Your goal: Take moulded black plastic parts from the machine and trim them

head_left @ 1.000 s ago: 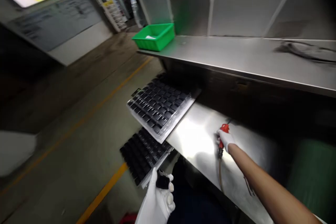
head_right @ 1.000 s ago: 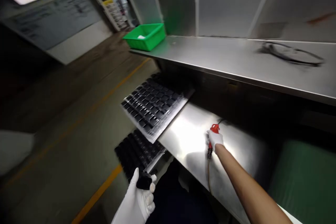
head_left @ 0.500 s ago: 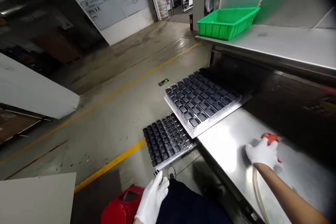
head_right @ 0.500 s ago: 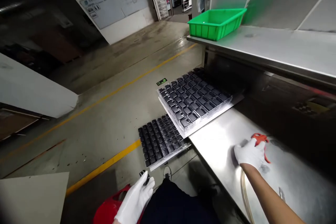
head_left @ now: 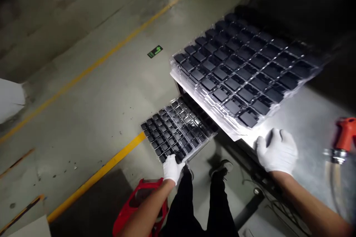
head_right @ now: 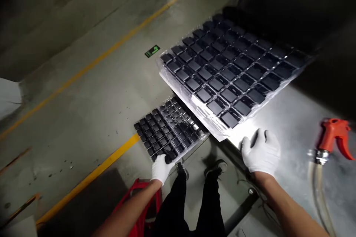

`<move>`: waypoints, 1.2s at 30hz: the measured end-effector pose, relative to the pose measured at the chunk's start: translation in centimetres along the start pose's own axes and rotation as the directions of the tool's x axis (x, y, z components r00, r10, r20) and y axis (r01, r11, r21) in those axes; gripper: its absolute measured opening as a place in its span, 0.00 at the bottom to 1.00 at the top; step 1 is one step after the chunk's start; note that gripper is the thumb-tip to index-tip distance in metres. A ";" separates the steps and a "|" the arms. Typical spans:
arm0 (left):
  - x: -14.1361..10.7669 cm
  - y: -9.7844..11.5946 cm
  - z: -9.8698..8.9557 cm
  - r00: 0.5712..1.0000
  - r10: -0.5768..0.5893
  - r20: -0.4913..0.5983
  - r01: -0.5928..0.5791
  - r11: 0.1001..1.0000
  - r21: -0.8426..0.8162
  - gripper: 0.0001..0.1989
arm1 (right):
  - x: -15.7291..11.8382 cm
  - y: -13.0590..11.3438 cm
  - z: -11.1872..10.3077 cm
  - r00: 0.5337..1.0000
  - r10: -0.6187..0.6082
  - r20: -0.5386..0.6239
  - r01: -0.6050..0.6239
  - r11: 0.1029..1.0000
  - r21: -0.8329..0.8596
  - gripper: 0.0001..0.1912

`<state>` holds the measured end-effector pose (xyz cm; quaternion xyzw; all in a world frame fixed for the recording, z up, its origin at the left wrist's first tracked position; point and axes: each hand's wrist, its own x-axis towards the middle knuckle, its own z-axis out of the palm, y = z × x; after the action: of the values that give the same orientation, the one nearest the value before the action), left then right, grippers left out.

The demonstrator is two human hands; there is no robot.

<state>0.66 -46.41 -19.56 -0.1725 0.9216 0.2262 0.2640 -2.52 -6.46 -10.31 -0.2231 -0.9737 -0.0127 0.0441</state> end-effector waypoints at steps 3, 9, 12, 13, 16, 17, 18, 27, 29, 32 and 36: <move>5.6 -0.3 3.0 0.992 0.127 0.001 -0.126 0.979 0.161 0.24 | 0.6 -0.4 -0.1 0.999 -0.044 -0.025 0.045 0.998 0.031 0.11; 10.7 -0.1 6.7 0.958 0.286 0.032 -0.280 0.900 0.335 0.23 | 0.9 -0.8 0.0 0.999 -0.048 -0.002 0.048 0.997 0.065 0.10; 11.2 -0.2 7.6 0.952 0.305 0.034 -0.293 0.873 0.391 0.23 | 1.0 -0.5 0.2 0.999 -0.048 0.019 0.047 0.997 0.062 0.10; 11.3 -0.2 7.8 0.951 0.307 0.031 -0.292 0.866 0.406 0.23 | 1.0 -0.4 0.2 0.999 -0.048 0.022 0.046 0.997 0.063 0.11; 11.8 -0.3 8.2 0.948 0.318 0.025 -0.297 0.849 0.437 0.24 | 1.1 -0.3 0.4 0.999 -0.043 0.027 0.042 0.998 0.055 0.12; 11.9 -0.3 8.3 0.945 0.326 0.025 -0.302 0.844 0.443 0.24 | 1.1 -0.2 0.5 0.999 -0.039 0.028 0.037 0.998 0.053 0.12; 12.1 -0.3 8.4 0.943 0.333 0.025 -0.309 0.839 0.448 0.24 | 1.1 -0.3 0.5 0.999 -0.034 0.026 0.032 0.998 0.055 0.12; 11.9 -0.1 9.0 0.942 0.336 -0.021 -0.292 0.847 0.443 0.28 | 1.1 -0.1 0.7 0.999 -0.036 -0.005 0.037 0.997 0.063 0.12; 10.8 -0.2 9.0 0.944 0.328 -0.031 -0.283 0.854 0.437 0.30 | 0.9 0.1 0.7 0.999 -0.040 -0.012 0.040 0.998 0.057 0.13; 8.0 -0.6 8.8 0.949 0.313 -0.037 -0.268 0.864 0.426 0.29 | 0.6 0.2 0.7 0.999 -0.039 -0.009 0.040 0.998 0.043 0.12; 2.8 -2.5 7.5 0.964 0.263 -0.038 -0.224 0.884 0.411 0.24 | 0.2 -0.1 0.2 0.999 -0.037 -0.012 0.038 0.999 0.027 0.11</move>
<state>2.53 -45.24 -27.65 -0.0075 0.9739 0.0545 0.2204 -2.75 -6.44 -10.54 -0.2042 -0.9775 -0.0014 0.0527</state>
